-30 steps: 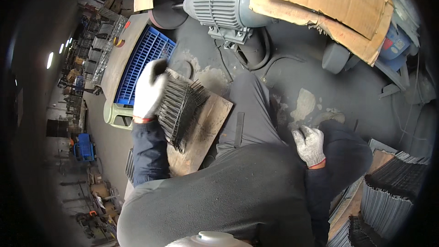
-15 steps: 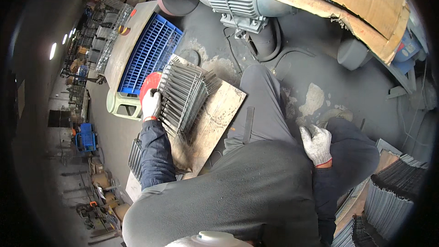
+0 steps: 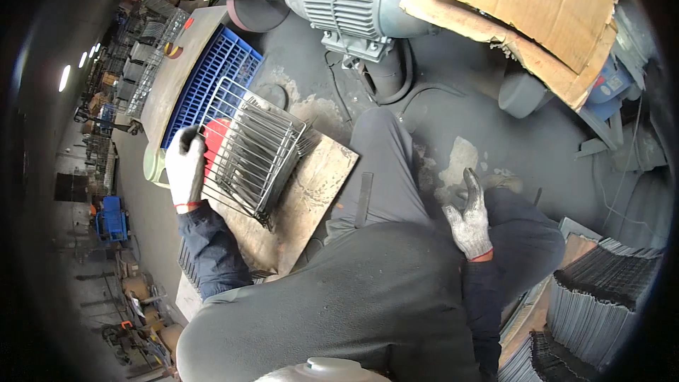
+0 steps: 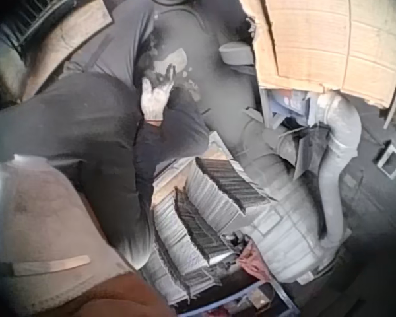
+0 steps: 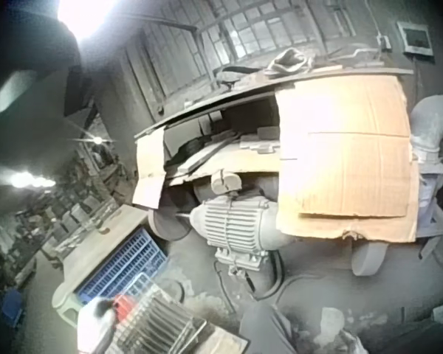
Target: Inspecting and stacking metal wire grates in a fabrication shop.
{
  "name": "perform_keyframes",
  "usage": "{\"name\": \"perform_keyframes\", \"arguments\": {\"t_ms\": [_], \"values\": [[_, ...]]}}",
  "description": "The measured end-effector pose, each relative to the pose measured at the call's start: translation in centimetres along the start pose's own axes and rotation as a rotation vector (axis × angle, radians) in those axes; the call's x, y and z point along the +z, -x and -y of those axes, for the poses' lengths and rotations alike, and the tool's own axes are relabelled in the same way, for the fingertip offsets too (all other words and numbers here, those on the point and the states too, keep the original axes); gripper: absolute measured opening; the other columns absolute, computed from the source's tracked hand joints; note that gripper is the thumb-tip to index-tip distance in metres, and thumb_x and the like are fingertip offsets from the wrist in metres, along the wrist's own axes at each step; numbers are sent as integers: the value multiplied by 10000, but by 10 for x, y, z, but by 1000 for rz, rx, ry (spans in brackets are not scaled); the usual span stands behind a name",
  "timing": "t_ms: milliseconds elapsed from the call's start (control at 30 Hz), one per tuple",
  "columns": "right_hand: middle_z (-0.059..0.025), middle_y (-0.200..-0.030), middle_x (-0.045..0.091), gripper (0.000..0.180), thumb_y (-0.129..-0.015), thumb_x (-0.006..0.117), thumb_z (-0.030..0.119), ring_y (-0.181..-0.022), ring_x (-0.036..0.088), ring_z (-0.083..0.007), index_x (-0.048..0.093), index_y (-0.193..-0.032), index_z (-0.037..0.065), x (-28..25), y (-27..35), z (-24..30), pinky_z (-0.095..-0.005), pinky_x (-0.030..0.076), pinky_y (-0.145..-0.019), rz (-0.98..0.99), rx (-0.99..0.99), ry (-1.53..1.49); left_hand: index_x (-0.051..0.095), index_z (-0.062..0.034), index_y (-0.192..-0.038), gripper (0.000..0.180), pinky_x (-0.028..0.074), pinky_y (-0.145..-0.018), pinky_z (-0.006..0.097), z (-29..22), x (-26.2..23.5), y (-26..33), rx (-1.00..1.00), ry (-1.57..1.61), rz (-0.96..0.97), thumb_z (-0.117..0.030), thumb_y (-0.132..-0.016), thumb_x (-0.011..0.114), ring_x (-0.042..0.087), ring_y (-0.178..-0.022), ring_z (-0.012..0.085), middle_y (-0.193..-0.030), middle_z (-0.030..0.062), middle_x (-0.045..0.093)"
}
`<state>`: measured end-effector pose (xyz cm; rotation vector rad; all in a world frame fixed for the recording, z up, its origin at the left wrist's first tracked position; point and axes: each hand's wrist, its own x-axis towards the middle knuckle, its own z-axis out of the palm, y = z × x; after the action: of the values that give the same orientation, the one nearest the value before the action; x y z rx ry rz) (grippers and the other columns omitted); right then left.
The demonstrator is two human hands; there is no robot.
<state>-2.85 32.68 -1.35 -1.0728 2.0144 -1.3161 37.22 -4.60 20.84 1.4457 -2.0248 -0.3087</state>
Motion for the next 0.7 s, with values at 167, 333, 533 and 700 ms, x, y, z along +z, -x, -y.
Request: {"name": "perform_keyframes", "arguments": {"t_ms": [167,333,533,700], "values": [[-168,-1566,536,757,-966,628,-45,-1311,626,-273,351,-1666,31,-7,-17,5,-412,515,-1121,-45,94,-502,722,55,-1227,244,548,-907,295,-106,15,1,141,147,158,5,-1013,615,686,-970,142,-1074,83,757],[-157,-1542,556,754,-987,665,-78,-1453,519,-240,347,-1662,32,0,-46,134,-378,472,-1173,-168,-258,-635,745,-20,-1174,290,595,-842,377,-210,81,21,787,176,297,-53,-887,722,755,-952,344,-1040,191,753],[-50,-936,711,161,-1070,651,67,-723,670,-112,660,-1214,-6,-36,-47,96,-279,563,-631,-412,201,-647,708,-62,-1300,512,590,-913,415,-263,167,37,925,295,303,-124,-810,843,715,-1075,377,-1180,190,716],[-31,-945,721,189,-1064,710,184,-702,666,-117,696,-1167,27,-69,-37,51,-275,552,-609,-533,438,-805,479,28,-1544,692,598,-955,400,-215,268,63,118,833,857,-182,-968,802,701,-1161,287,-1326,191,671]]}}
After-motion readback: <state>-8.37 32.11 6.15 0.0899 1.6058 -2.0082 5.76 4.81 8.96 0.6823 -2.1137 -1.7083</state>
